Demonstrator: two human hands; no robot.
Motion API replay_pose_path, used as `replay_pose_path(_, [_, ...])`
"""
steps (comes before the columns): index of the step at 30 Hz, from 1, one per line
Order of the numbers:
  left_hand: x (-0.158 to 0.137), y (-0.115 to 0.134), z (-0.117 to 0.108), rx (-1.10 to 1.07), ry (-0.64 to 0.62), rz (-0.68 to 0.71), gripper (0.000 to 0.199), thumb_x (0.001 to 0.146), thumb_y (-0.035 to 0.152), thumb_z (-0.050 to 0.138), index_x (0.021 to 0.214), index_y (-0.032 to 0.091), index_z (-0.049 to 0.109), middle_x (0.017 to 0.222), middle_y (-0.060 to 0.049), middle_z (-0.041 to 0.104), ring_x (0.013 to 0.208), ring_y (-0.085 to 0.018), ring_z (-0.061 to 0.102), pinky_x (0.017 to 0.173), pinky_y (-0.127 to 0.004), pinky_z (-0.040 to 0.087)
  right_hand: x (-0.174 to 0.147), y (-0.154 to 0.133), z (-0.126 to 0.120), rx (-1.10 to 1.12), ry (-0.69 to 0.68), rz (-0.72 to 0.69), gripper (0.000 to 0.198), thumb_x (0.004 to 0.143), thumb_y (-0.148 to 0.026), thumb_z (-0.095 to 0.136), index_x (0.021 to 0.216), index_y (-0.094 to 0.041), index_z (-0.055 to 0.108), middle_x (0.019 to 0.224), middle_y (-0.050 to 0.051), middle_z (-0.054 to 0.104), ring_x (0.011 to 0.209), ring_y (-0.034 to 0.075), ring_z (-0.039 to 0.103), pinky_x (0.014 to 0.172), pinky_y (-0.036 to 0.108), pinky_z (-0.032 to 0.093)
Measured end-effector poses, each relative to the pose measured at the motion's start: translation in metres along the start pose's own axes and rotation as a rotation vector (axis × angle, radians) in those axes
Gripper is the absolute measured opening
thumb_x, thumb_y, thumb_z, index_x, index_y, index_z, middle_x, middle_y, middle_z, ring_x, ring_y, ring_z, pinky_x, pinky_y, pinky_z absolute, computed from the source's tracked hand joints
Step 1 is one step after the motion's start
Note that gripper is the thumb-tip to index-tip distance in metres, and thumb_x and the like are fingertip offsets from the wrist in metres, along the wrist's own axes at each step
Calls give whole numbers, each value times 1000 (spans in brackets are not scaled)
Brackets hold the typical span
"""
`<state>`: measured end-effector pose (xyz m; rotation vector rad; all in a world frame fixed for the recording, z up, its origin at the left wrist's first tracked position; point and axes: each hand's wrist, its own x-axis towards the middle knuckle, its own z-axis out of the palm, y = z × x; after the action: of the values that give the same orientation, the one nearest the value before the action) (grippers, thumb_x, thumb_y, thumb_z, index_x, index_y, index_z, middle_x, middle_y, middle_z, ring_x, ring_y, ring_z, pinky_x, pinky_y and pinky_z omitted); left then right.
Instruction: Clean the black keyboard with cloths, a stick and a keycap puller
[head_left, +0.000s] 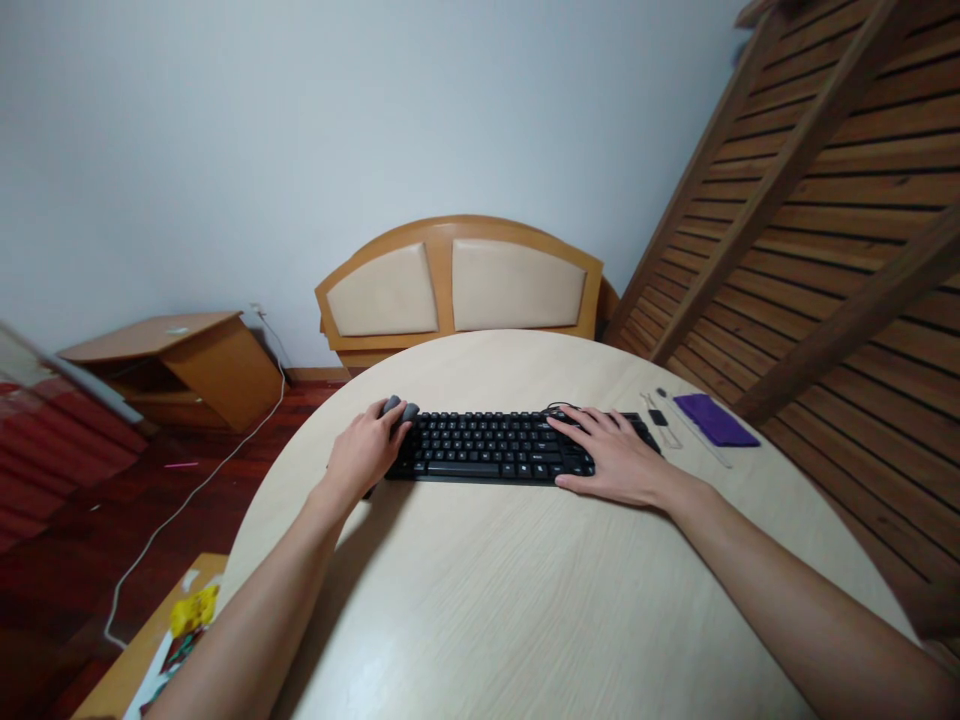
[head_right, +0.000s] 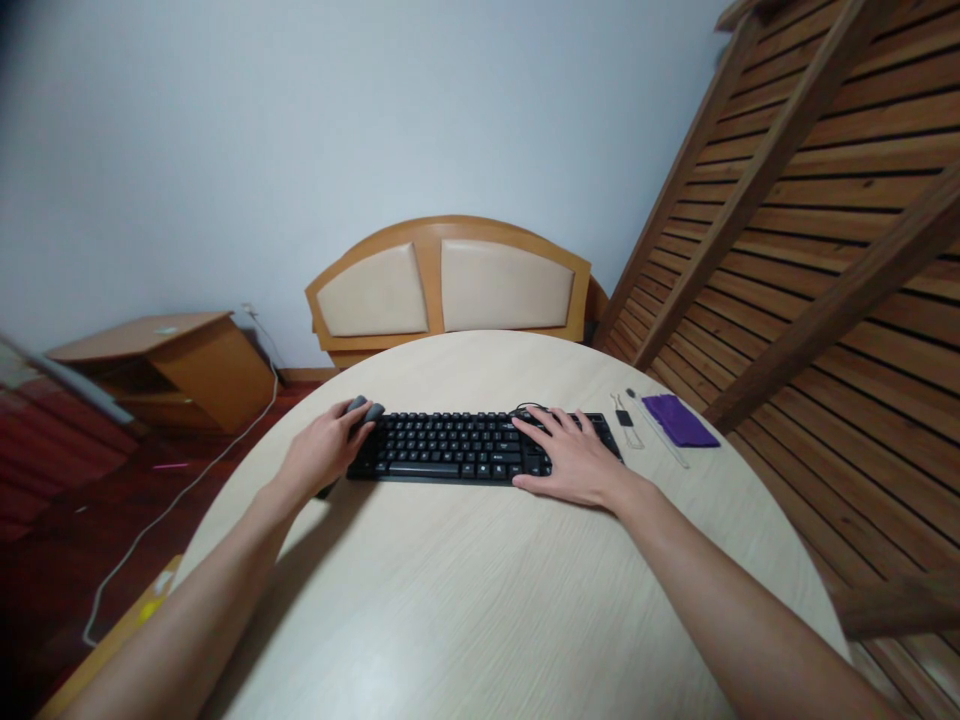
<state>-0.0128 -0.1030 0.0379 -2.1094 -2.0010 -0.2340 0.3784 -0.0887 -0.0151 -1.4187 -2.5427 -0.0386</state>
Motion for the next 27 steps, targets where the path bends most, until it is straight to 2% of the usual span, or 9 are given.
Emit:
replay_pose_path(2, [12, -3, 14, -23, 9, -16, 45, 104, 45, 39, 144, 30, 54, 150, -8, 51, 119, -30, 63, 94, -39, 54, -1, -1, 0, -2, -1, -2, 87, 81, -75, 54, 156, -33, 38, 164, 9, 32, 143, 44, 34, 115, 67, 21])
replay_pose_path(4, [20, -6, 24, -45, -54, -25, 46, 106, 45, 35, 145, 29, 53, 149, -9, 52, 121, -29, 62, 97, -40, 52, -1, -1, 0, -5, -7, -1, 87, 82, -75, 54, 155, -32, 39, 164, 8, 31, 143, 43, 35, 115, 67, 21])
replay_pose_path(9, [25, -11, 32, -42, -128, -2, 45, 106, 43, 34, 142, 29, 57, 139, -10, 60, 114, -26, 66, 97, -36, 51, 0, -6, -4, -5, -11, 10, 87, 81, -77, 53, 154, -32, 41, 163, 8, 34, 143, 42, 36, 116, 67, 22])
replay_pose_path(19, [0, -9, 14, 45, -189, 20, 42, 104, 38, 37, 138, 23, 58, 122, -14, 65, 98, -26, 70, 89, -36, 52, -1, -8, -7, 11, -17, 21, 88, 81, -81, 50, 154, -34, 41, 163, 7, 35, 142, 42, 36, 116, 65, 22])
replay_pose_path(23, [-17, -9, 2, 71, -273, 61, 39, 103, 36, 40, 135, 25, 59, 113, -12, 66, 94, -25, 70, 88, -35, 51, -1, -9, -8, 9, -14, 18, 89, 81, -82, 49, 154, -32, 41, 163, 8, 35, 142, 42, 36, 116, 65, 22])
replay_pose_path(27, [-28, -4, -10, 110, -360, 81, 38, 102, 33, 40, 131, 21, 61, 108, -14, 68, 89, -26, 72, 83, -36, 52, -2, -8, -7, 20, 3, 16, 88, 81, -81, 49, 154, -33, 41, 162, 8, 36, 142, 42, 36, 116, 67, 22])
